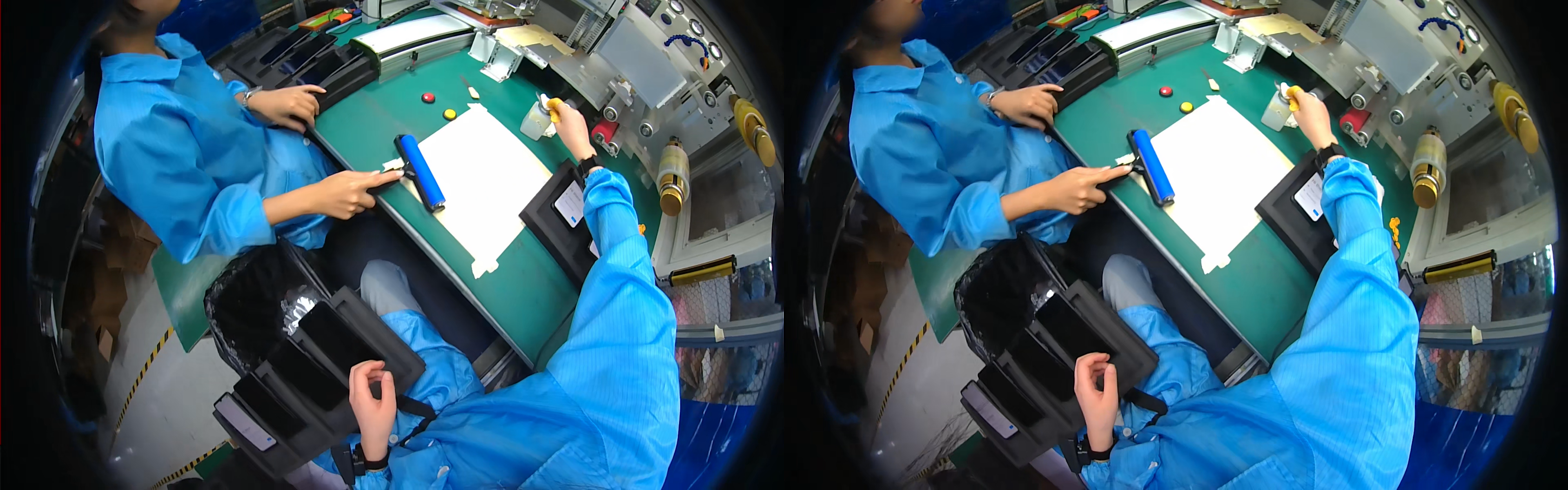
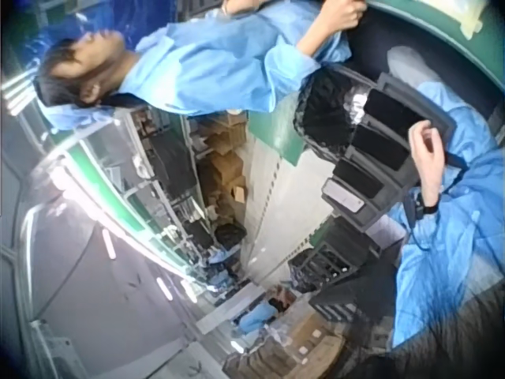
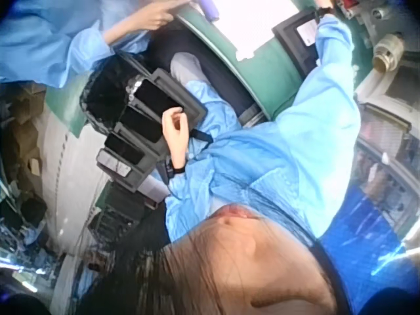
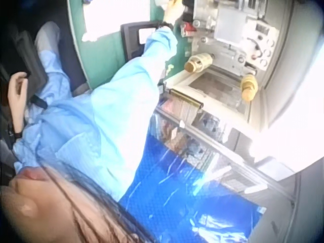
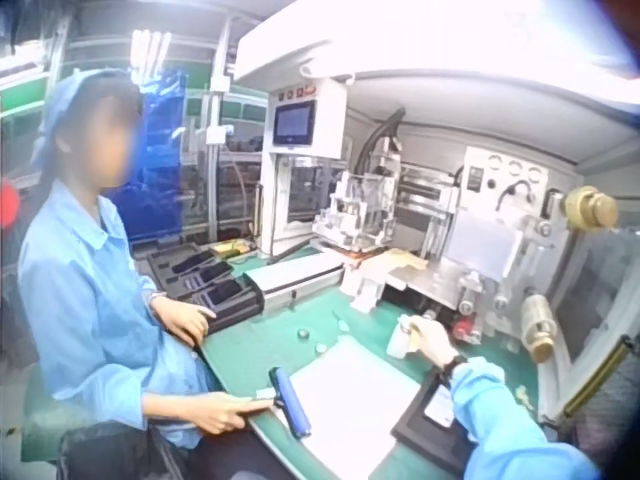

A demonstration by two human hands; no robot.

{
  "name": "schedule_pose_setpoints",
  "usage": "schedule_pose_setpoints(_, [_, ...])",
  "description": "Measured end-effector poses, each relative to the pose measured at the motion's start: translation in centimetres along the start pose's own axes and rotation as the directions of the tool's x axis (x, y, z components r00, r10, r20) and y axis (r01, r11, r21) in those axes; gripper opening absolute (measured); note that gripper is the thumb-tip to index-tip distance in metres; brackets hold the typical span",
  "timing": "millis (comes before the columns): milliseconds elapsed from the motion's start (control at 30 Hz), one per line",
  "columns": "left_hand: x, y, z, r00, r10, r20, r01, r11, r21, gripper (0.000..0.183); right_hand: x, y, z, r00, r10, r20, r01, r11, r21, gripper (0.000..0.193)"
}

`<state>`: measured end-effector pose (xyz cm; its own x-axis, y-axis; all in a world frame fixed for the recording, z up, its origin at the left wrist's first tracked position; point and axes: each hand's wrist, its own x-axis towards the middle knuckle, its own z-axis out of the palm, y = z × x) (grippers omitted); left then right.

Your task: Wiping smartphone screens with a cloth and organizing them into trays on an assembly line.

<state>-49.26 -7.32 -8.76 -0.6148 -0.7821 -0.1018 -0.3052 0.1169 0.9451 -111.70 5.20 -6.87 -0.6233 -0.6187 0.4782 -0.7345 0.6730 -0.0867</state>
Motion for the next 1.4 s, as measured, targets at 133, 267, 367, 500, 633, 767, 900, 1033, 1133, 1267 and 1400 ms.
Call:
schedule_pose_setpoints(133, [-0.9,-0.3,-0.5,0.999,0.035,-0.005,-0.036,0.998,-0.053,0.016,-0.3,-1.8,-3.0,0.974,0.079,-0.211,-0.037,0.979,0.198,0.025])
schedule_pose_setpoints(267, [-1.2,-0.1,-0.7,0.994,0.107,-0.011,-0.107,0.991,-0.085,0.015,-7.7,-8.7,-6.7,0.998,0.067,-0.006,-0.049,0.785,0.617,0.025])
schedule_pose_setpoints(367, [-2.0,-0.1,0.1,0.982,0.189,-0.003,-0.187,0.971,-0.151,0.015,-18.1,-22.3,-11.0,0.901,-0.006,0.435,-0.324,0.656,0.681,0.019])
schedule_pose_setpoints(500, [-3.3,0.1,1.2,0.987,0.16,-0.029,-0.155,0.87,-0.468,0.034,-27.9,-35.3,-13.3,0.787,-0.163,0.595,-0.536,0.299,0.79,0.02])
schedule_pose_setpoints(633, [-4.1,-2.1,0.0,0.995,0.074,-0.073,-0.102,0.818,-0.565,0.03,-32.4,-40.3,-11.6,0.818,-0.226,0.529,-0.502,0.17,0.848,0.021])
schedule_pose_setpoints(767, [-5.0,-3.5,-3.0,1.0,0.001,-0.01,-0.006,0.813,-0.583,0.024,-33.0,-42.9,-10.6,0.894,-0.311,0.323,-0.218,0.327,0.919,0.023])
schedule_pose_setpoints(900, [-5.2,-7.5,-3.5,0.986,0.02,-0.168,-0.083,0.922,-0.378,0.026,-32.7,-43.8,-9.2,0.721,-0.429,0.545,-0.52,0.186,0.834,0.025])
schedule_pose_setpoints(1033, [-6.3,-8.4,-5.0,0.972,0.016,-0.235,-0.055,0.985,-0.163,0.029,-29.1,-44.1,-5.8,0.775,-0.578,0.255,0.077,0.487,0.87,0.026])
schedule_pose_setpoints(1133, [-6.6,-9.6,-5.9,0.957,0.284,-0.048,-0.263,0.928,0.262,0.025,-27.1,-44.8,-3.0,0.528,-0.826,0.196,0.438,0.463,0.77,0.037])
schedule_pose_setpoints(1267, [-6.7,-12.2,-5.5,0.953,0.295,0.07,-0.303,0.927,0.221,0.019,-26.2,-46.9,0.3,0.203,-0.978,-0.039,0.703,0.118,0.701,0.039])
schedule_pose_setpoints(1400, [-6.5,-11.6,-5.3,0.97,0.237,0.054,-0.243,0.954,0.174,0.016,-16.3,-50.2,4.0,0.443,-0.891,0.095,0.719,0.417,0.557,0.03])
